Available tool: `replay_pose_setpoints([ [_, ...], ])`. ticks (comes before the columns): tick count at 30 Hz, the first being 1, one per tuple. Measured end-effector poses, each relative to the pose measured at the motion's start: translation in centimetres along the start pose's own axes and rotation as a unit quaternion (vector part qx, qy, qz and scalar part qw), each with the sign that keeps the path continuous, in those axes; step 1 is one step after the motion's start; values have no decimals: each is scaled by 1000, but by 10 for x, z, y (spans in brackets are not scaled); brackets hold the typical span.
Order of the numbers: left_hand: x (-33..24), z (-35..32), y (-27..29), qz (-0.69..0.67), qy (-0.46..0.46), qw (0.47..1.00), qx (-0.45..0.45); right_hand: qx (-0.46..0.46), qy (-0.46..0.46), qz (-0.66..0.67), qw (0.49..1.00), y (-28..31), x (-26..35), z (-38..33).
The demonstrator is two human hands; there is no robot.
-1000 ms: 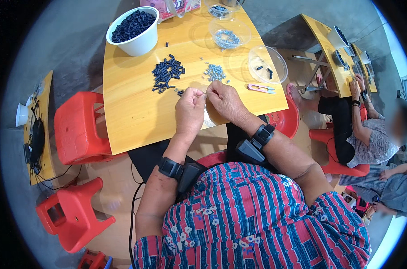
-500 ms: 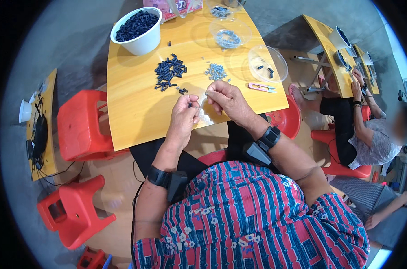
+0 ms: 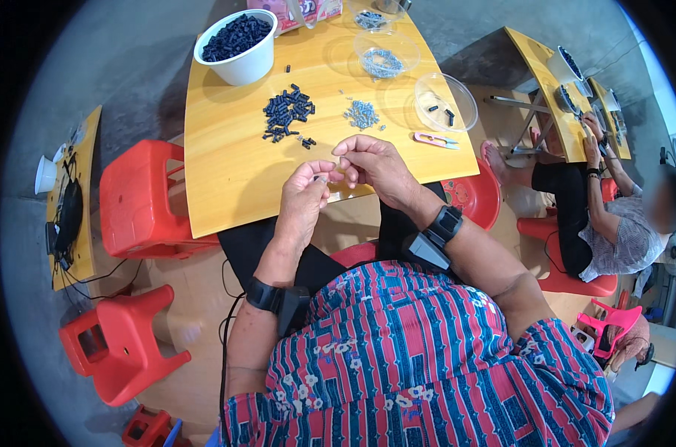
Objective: Manually inspecting, separating, and sorting small plastic and rubber component pieces on a workshop table.
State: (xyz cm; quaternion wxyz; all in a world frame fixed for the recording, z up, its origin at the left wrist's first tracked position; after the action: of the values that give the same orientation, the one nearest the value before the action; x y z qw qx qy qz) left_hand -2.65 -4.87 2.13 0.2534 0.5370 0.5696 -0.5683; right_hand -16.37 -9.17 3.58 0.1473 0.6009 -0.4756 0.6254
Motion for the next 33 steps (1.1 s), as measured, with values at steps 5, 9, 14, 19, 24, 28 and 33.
replay_pose_setpoints([
  [5,7,4,9,-43,12,999,-3,-37,-11,6,999,9,-7,7],
  [9,11,6,16,-83,13,996,-7,-51,-7,11,999,14,-11,10],
  [14,10,7,12,-123,6,992,2,-47,-14,10,999,16,-17,13],
  [19,15,8,16,-170,-8,985,-14,-46,-15,0,999,11,-16,10],
  [24,13,11,15,-211,-50,976,-2,-43,-10,13,999,12,-16,11],
  [28,19,13,19,-192,-68,979,11,-44,-8,8,999,9,-11,11],
  [33,21,11,18,-166,-41,985,2,-21,15,2,1000,6,-9,10],
])
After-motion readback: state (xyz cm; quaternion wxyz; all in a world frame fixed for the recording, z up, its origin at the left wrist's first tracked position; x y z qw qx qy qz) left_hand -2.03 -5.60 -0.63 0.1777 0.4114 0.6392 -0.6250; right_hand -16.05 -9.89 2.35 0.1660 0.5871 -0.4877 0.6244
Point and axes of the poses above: each hand's wrist, its own z-axis towards the middle knuckle, its own y-axis out of the back of the hand, x = y × z, the point moved 5 cm from there along z, towards the middle knuckle, and after that the axes turned 12 degrees about x, right-handed, at the moved point
